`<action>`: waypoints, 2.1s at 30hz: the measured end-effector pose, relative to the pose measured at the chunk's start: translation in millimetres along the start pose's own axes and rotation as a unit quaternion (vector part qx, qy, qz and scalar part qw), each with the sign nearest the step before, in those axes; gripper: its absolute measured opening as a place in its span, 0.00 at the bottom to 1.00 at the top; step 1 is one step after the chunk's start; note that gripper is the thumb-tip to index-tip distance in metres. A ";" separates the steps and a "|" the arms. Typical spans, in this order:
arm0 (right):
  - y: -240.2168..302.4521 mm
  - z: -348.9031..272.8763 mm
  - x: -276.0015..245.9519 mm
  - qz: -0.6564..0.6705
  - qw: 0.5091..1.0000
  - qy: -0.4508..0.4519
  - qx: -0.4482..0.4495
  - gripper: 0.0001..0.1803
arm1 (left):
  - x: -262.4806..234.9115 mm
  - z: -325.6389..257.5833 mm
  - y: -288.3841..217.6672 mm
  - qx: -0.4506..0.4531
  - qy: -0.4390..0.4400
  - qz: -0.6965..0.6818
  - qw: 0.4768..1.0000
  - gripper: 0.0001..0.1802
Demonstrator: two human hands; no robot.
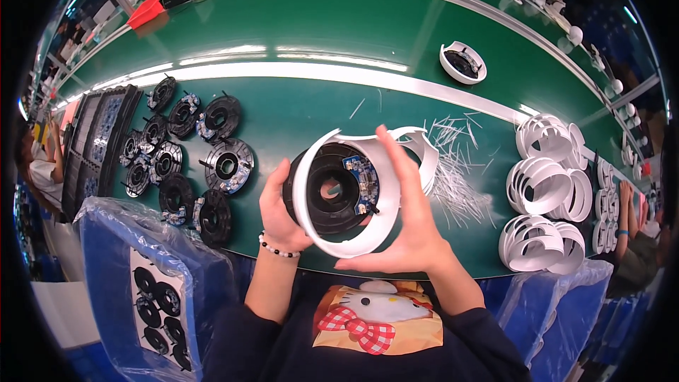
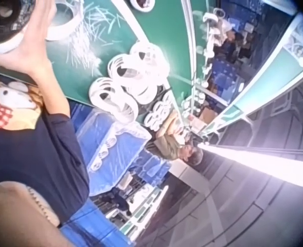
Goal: Assembling electronic PCB components into plastic housings on a factory production line.
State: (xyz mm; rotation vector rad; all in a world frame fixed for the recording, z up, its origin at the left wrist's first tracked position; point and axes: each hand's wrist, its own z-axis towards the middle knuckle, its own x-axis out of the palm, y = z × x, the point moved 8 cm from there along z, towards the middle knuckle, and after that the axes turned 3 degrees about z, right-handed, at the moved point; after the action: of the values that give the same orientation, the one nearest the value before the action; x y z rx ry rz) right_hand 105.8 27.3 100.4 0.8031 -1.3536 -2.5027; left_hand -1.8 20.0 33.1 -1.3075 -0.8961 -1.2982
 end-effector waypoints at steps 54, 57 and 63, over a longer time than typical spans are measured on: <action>31.4 3.6 -46.2 -0.291 0.895 -0.107 -0.322 0.14 | 24.3 63.1 36.6 -0.080 -0.114 0.056 0.989 0.26; 29.3 1.4 -49.2 -0.292 0.886 -0.132 -0.336 0.16 | 20.7 59.0 40.4 -0.092 -0.144 0.062 0.983 0.25; 25.7 0.0 -54.0 -0.269 0.890 -0.182 -0.321 0.17 | 16.4 61.3 36.1 -0.098 -0.174 0.100 0.975 0.25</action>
State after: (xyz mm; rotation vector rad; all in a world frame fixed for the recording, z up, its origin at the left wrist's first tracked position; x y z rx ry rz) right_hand 148.6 34.5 141.5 0.6233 -0.2727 -3.3543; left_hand 47.9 70.5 51.0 -1.7715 -0.8606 -1.0357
